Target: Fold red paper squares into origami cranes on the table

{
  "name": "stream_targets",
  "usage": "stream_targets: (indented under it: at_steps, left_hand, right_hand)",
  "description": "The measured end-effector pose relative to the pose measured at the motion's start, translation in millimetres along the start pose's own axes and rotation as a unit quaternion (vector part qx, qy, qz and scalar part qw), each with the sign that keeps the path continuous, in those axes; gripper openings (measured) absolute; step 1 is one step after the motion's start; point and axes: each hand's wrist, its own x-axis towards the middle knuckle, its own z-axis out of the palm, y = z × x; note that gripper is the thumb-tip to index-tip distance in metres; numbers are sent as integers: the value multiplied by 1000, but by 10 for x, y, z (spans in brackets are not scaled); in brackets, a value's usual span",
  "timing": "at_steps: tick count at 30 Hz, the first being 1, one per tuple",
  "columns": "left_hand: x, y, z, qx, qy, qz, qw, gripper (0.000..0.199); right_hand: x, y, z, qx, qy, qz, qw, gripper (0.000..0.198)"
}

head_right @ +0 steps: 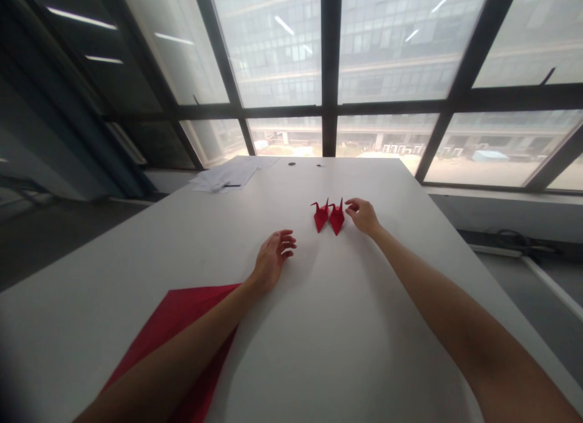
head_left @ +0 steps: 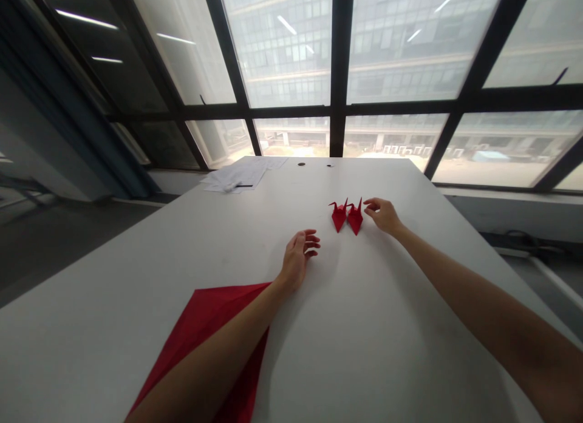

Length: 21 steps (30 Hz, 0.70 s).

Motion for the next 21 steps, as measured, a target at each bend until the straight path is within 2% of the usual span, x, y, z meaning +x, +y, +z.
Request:
stream_targets:
  at_steps: [3, 6, 9, 13, 16, 18, 19, 21]
  left_hand:
    - [-14, 32, 1, -10, -2, -1, 1000, 35]
    - [-28, 75, 80, -19, -6, -1, 1000, 37]
    - [15, 109, 278, -35, -2, 4, 999, 37]
    - [204, 178, 601, -51, -11, 5, 999, 42]
    - [355, 327, 677, -32, -29, 6, 999, 49]
    - [381, 483, 580, 0, -43, 16, 999, 46]
    - [354, 570, 485, 22, -50, 24, 998, 44]
    - [202, 738, 222, 83, -68, 43, 993, 40]
  right_hand:
    - [-110, -76, -140, -6, 46, 15, 999, 25]
    - [-354, -259, -236, -3, 91, 30, 995, 28]
    - [-784, -608, -209, 12, 73, 26, 997, 24]
    - [-1591, -1343, 7, 33, -60, -40, 997, 15]
    - [-2123, -1891, 201, -9, -237, -139, 961, 21]
    - [-2321, -2112, 290, -61, -308, -182, 932, 36]
    - [-2365, -2163, 309, -78, -331, -192, 921, 44]
    - [-2372, -2149, 280, -98, -363, -194, 906, 49]
